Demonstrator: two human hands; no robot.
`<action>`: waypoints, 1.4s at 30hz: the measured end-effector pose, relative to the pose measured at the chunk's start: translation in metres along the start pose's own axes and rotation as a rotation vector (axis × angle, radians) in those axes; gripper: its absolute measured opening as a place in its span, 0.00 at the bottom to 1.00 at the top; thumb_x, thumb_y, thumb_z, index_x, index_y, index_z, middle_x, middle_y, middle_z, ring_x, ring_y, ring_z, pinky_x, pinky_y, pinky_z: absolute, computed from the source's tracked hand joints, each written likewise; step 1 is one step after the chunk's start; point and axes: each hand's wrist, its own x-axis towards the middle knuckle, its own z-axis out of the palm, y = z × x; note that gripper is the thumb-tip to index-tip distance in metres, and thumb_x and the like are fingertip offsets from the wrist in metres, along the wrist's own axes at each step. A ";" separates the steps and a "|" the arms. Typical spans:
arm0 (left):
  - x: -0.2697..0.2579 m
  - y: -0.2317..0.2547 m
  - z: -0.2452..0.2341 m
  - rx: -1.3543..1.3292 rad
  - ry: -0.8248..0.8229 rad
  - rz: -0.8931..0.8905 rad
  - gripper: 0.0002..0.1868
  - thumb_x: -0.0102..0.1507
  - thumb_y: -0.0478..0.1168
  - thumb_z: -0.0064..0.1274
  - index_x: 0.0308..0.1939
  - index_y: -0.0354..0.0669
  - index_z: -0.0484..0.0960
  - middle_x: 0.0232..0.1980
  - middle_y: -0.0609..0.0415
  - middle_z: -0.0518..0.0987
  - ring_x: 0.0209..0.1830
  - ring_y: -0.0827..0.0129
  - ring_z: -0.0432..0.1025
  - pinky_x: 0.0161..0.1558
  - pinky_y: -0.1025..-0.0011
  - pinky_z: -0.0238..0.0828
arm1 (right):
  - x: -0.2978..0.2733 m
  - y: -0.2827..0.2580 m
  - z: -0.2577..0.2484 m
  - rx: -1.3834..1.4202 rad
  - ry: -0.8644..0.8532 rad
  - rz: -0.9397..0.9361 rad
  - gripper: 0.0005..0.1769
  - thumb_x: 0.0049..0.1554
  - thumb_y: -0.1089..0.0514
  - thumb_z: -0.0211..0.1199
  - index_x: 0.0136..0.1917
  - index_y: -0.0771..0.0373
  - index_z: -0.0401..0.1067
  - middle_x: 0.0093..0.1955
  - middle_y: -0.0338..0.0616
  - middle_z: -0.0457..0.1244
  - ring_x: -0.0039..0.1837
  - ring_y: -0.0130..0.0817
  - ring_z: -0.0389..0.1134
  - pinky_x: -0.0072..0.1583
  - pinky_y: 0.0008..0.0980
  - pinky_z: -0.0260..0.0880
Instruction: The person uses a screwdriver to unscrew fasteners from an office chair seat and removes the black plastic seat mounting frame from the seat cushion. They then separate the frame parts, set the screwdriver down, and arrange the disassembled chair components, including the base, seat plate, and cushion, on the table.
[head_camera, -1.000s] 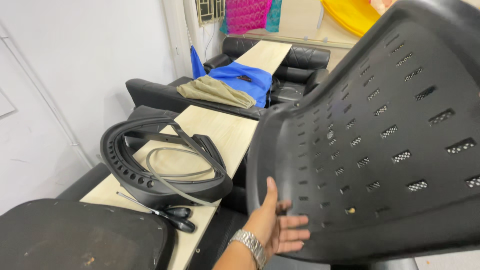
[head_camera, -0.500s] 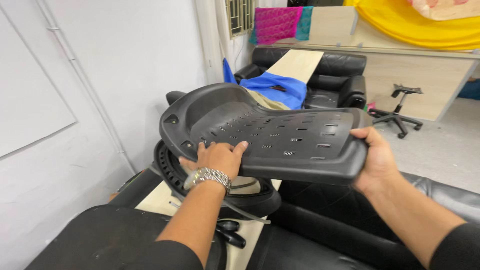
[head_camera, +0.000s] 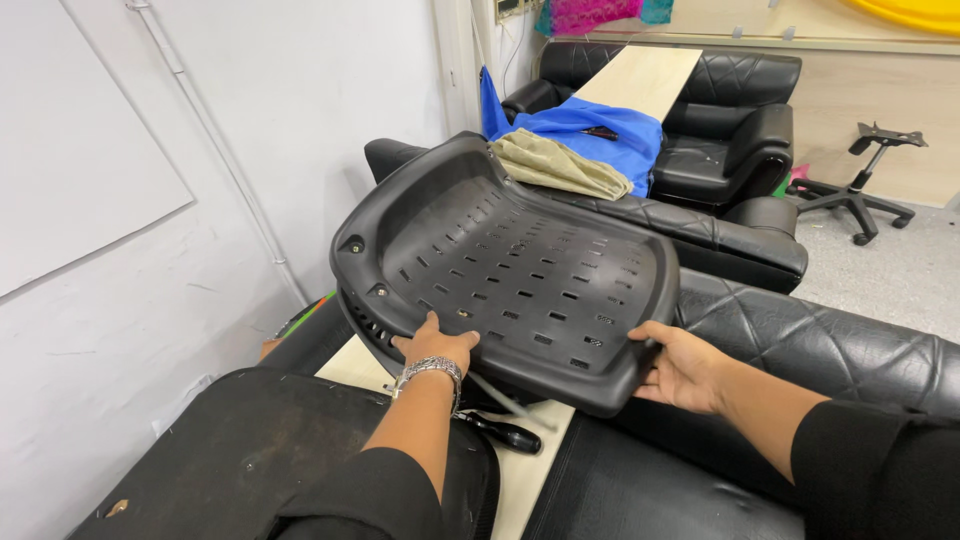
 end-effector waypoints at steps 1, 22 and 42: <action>-0.002 0.001 -0.001 0.070 0.020 0.034 0.49 0.59 0.50 0.66 0.79 0.60 0.54 0.82 0.29 0.24 0.73 0.37 0.61 0.72 0.61 0.60 | 0.001 0.000 -0.001 -0.125 0.026 0.063 0.29 0.59 0.51 0.54 0.69 0.69 0.63 0.62 0.58 0.67 0.63 0.46 0.71 0.68 0.47 0.70; -0.017 -0.031 0.006 0.071 -0.265 0.030 0.48 0.63 0.49 0.57 0.83 0.66 0.46 0.80 0.47 0.61 0.68 0.49 0.75 0.63 0.53 0.78 | -0.004 0.038 -0.007 0.002 0.215 0.126 0.29 0.64 0.48 0.52 0.71 0.70 0.63 0.59 0.55 0.68 0.58 0.43 0.73 0.62 0.44 0.75; -0.064 -0.051 0.014 0.709 -0.274 0.175 0.52 0.61 0.58 0.58 0.80 0.80 0.37 0.85 0.56 0.39 0.82 0.48 0.43 0.76 0.35 0.34 | 0.091 -0.025 -0.053 0.223 0.488 -0.102 0.38 0.60 0.51 0.64 0.77 0.67 0.57 0.85 0.53 0.44 0.84 0.43 0.45 0.79 0.46 0.46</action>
